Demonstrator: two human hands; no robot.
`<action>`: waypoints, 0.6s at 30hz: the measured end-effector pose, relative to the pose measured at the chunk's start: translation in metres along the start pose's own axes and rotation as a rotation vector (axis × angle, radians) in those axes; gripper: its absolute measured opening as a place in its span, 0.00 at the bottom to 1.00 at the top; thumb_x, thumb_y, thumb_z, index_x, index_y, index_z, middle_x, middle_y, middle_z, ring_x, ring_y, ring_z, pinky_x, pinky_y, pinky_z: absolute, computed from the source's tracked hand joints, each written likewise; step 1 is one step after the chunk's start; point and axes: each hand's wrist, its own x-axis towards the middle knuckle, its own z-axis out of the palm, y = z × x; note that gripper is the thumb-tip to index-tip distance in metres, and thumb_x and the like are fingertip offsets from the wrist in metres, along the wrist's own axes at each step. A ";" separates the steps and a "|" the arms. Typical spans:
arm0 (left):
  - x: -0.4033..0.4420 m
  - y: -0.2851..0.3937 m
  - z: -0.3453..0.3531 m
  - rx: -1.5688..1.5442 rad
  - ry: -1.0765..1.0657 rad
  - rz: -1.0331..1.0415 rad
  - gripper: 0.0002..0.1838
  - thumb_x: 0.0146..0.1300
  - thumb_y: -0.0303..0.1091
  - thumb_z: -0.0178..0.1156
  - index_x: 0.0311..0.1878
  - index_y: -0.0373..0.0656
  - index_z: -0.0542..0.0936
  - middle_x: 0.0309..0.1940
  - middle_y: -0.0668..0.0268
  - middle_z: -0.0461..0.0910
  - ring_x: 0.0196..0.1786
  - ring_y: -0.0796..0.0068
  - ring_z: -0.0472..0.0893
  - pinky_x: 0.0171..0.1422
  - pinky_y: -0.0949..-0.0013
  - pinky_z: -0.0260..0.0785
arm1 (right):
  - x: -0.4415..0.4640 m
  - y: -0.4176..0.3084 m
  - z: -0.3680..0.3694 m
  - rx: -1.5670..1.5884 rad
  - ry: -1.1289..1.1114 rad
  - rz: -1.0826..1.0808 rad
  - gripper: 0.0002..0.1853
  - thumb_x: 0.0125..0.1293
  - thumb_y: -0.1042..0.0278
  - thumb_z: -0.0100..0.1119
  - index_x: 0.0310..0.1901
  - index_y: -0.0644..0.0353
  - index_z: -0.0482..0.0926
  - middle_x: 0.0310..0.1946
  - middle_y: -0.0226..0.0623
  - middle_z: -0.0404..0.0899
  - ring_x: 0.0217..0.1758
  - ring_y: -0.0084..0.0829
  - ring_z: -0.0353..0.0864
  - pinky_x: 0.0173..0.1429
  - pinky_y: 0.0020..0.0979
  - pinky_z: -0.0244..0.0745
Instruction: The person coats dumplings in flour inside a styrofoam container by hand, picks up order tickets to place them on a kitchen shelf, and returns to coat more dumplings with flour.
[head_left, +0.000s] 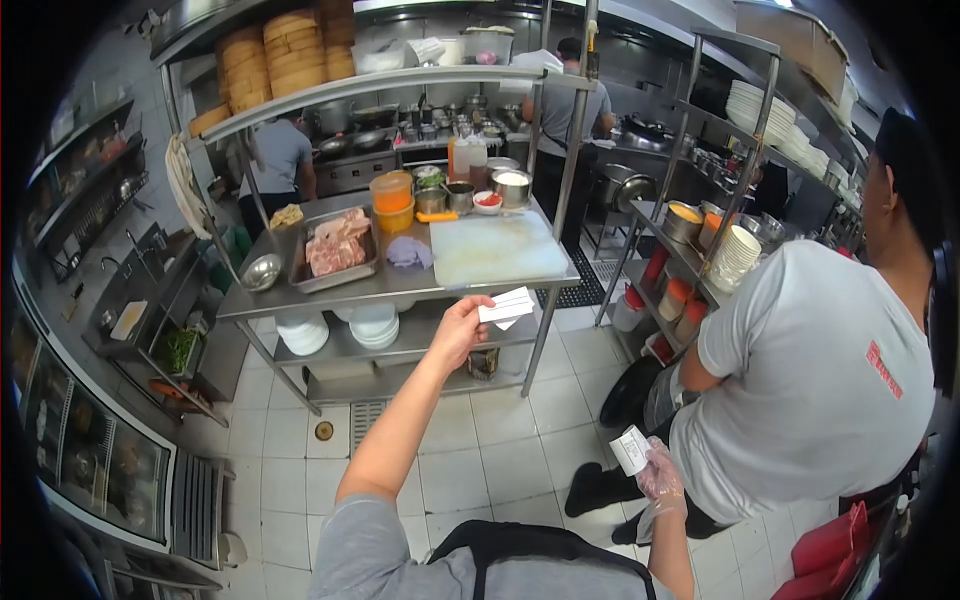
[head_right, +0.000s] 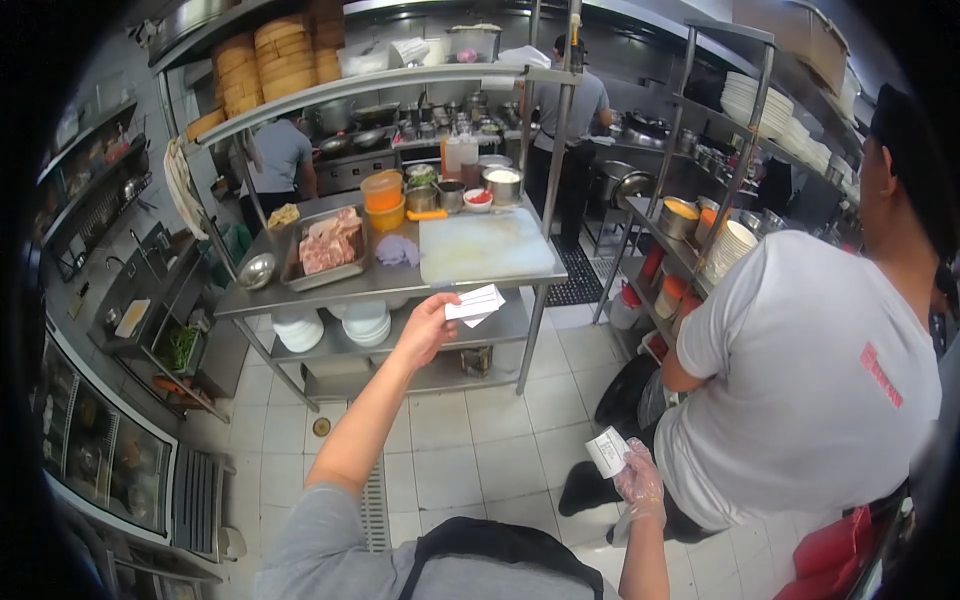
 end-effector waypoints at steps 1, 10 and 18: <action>0.006 0.004 -0.002 0.015 0.011 0.016 0.05 0.68 0.31 0.54 0.42 0.49 0.78 0.34 0.72 0.76 0.28 0.84 0.70 0.32 0.76 0.66 | 0.013 -0.003 0.002 -0.036 -0.005 0.015 0.19 0.58 0.87 0.47 0.52 0.66 0.67 0.49 0.48 0.72 0.53 0.46 0.78 0.59 0.46 0.77; 0.094 0.044 -0.042 0.023 0.017 0.167 0.17 0.69 0.33 0.47 0.59 0.43 0.74 0.51 0.64 0.80 0.54 0.73 0.78 0.52 0.69 0.72 | 0.096 0.002 0.048 -0.178 -0.012 0.045 0.16 0.58 0.80 0.53 0.49 0.56 0.69 0.41 0.49 0.79 0.28 0.38 0.82 0.19 0.29 0.74; 0.282 0.186 -0.064 0.703 0.235 1.027 0.15 0.57 0.23 0.61 0.49 0.40 0.82 0.36 0.67 0.80 0.33 0.84 0.72 0.40 0.79 0.65 | 0.134 0.020 0.077 -0.069 0.072 -0.080 0.18 0.55 0.80 0.54 0.48 0.57 0.70 0.41 0.50 0.78 0.36 0.43 0.83 0.27 0.35 0.79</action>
